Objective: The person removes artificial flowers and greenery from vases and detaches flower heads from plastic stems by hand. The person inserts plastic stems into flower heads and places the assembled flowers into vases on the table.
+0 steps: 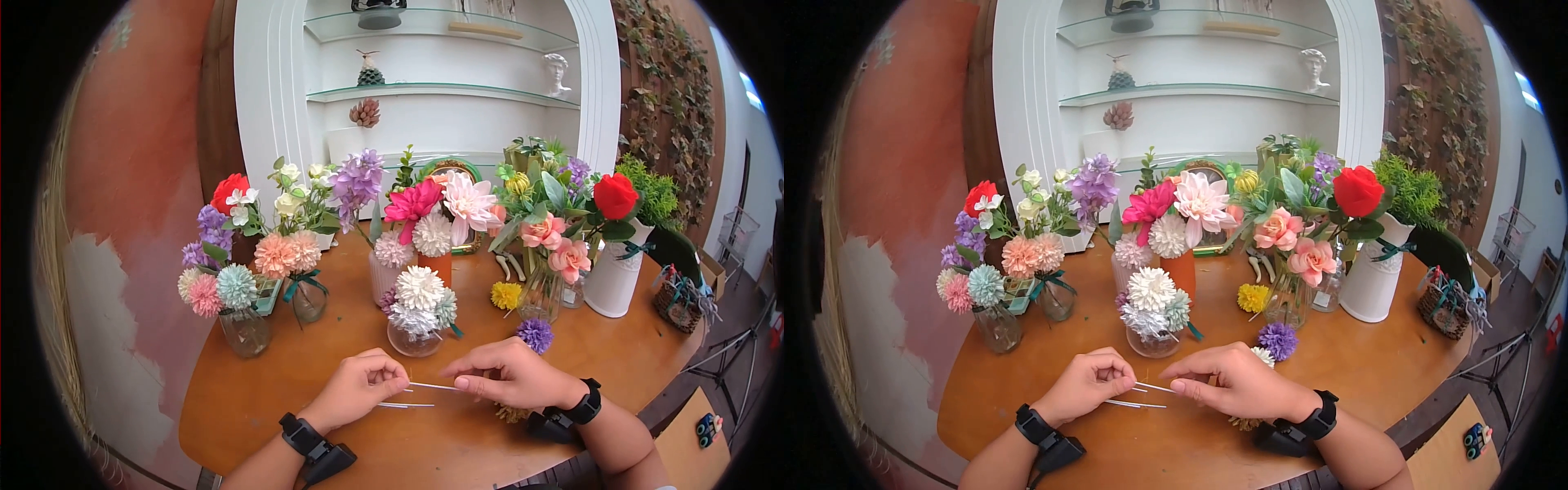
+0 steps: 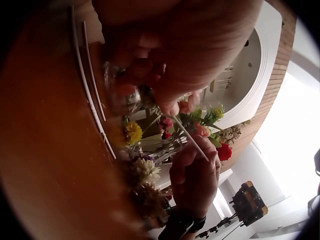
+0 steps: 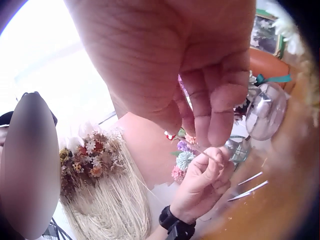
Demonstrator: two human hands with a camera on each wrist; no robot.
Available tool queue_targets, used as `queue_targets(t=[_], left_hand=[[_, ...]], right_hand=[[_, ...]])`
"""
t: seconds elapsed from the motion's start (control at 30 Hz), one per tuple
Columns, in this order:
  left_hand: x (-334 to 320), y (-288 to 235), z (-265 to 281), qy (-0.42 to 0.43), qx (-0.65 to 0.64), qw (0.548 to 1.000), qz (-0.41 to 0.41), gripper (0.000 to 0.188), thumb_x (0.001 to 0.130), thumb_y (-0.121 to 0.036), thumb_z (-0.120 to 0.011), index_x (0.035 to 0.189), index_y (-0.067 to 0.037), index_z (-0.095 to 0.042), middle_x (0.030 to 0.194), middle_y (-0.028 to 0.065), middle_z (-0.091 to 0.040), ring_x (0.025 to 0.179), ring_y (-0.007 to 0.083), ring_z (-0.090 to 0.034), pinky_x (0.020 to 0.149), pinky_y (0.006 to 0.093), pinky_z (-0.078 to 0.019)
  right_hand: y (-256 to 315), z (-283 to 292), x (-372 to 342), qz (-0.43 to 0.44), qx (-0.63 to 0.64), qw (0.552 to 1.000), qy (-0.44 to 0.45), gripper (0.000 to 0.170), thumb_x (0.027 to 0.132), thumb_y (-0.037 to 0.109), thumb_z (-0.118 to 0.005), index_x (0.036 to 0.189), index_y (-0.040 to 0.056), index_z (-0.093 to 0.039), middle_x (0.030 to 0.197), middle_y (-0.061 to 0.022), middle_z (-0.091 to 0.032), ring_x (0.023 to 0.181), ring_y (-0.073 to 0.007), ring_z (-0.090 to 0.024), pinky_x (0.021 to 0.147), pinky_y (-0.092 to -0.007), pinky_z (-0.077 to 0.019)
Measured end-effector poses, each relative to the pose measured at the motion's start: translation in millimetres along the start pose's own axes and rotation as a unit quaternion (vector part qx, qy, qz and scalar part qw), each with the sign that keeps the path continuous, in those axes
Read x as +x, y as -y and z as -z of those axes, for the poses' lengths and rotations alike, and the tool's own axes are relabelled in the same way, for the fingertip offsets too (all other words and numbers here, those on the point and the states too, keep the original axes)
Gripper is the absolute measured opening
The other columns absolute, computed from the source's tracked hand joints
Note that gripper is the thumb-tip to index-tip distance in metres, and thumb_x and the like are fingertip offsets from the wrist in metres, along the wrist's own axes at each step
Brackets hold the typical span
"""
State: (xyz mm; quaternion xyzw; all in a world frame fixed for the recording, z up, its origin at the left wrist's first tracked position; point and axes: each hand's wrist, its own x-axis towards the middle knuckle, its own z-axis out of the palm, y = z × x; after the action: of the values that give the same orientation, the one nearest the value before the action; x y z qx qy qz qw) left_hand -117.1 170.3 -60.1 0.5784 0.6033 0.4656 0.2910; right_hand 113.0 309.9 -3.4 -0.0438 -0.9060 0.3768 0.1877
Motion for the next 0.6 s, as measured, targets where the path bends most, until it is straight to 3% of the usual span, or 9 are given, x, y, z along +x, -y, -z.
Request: queue_targets(t=[0.07, 0.1, 0.17, 0.27, 0.4, 0.47, 0.6], left_hand=[[0, 2, 0, -0.004, -0.025, 1.000, -0.005, 0.007, 0.092, -0.007, -0.068, 0.091, 0.000, -0.067, 0.089, -0.0021, -0.054, 0.076, 0.0029, -0.051, 0.067, 0.0187, -0.0436], [0, 0, -1, -0.004, -0.025, 1.000, -0.005, 0.007, 0.092, -0.007, -0.068, 0.091, 0.000, -0.067, 0.089, -0.0021, -0.054, 0.076, 0.0029, -0.051, 0.067, 0.0187, -0.0436], [-1, -5, -3, 0.007, -0.098, 0.995, 0.012, 0.008, 0.092, -0.008, -0.068, 0.092, 0.000, -0.067, 0.090, -0.0017, -0.055, 0.077, 0.0033, -0.052, 0.069, 0.0191, -0.0446], [-2, -5, -4, 0.025, -0.108, 0.994, 0.001, 0.008, 0.092, -0.008, -0.068, 0.094, 0.000, -0.067, 0.091, -0.0015, -0.055, 0.079, 0.0035, -0.054, 0.069, 0.0190, -0.0453], [-3, -9, -4, 0.020, -0.067, 0.997, -0.027, 0.009, 0.093, -0.009, -0.067, 0.095, 0.000, -0.067, 0.092, -0.0018, -0.058, 0.081, 0.0032, -0.056, 0.069, 0.0188, -0.0456], [-3, -14, -6, 0.003, -0.145, 0.988, 0.048, 0.011, 0.095, -0.011, -0.065, 0.096, 0.000, -0.067, 0.093, -0.0016, -0.062, 0.082, 0.0029, -0.058, 0.070, 0.0192, -0.0465], [-2, -10, -4, 0.008, -0.125, 0.991, 0.045, 0.013, 0.096, -0.012, -0.064, 0.099, 0.000, -0.067, 0.094, -0.0009, -0.065, 0.082, 0.0028, -0.059, 0.071, 0.0199, -0.0472]], right_hand=[[-1, -1, -1, -0.023, 0.126, 0.991, 0.046, 0.028, 0.098, 0.023, -0.060, 0.115, 0.0027, -0.068, 0.099, -0.0094, -0.073, 0.076, -0.0112, -0.068, 0.063, -0.0255, -0.0532], [2, -1, -2, -0.023, 0.125, 0.991, 0.046, 0.028, 0.098, 0.023, -0.060, 0.115, 0.0027, -0.068, 0.099, -0.0094, -0.073, 0.076, -0.0112, -0.068, 0.063, -0.0255, -0.0532], [9, -3, -3, -0.084, 0.219, 0.969, 0.073, 0.029, 0.100, 0.024, -0.057, 0.118, 0.0029, -0.067, 0.107, -0.0065, -0.072, 0.085, -0.0096, -0.069, 0.063, -0.0235, -0.0543], [9, -6, -3, -0.071, 0.226, 0.966, 0.102, 0.027, 0.100, 0.018, -0.055, 0.119, 0.0017, -0.066, 0.105, -0.0065, -0.072, 0.091, -0.0120, -0.070, 0.063, -0.0222, -0.0551], [4, -4, -4, -0.051, 0.218, 0.972, 0.077, 0.027, 0.100, 0.022, -0.058, 0.115, 0.0020, -0.067, 0.099, -0.0052, -0.073, 0.088, -0.0103, -0.069, 0.061, -0.0221, -0.0540], [1, 2, -7, -0.058, 0.232, 0.969, -0.060, 0.021, 0.098, 0.019, -0.061, 0.108, 0.0020, -0.069, 0.091, -0.0055, -0.073, 0.080, -0.0096, -0.070, 0.057, -0.0205, -0.0525], [-3, 10, -5, -0.055, 0.212, 0.939, -0.267, 0.013, 0.093, 0.014, -0.068, 0.092, 0.0005, -0.070, 0.071, -0.0021, -0.068, 0.056, -0.0055, -0.061, 0.046, -0.0181, -0.0448]])
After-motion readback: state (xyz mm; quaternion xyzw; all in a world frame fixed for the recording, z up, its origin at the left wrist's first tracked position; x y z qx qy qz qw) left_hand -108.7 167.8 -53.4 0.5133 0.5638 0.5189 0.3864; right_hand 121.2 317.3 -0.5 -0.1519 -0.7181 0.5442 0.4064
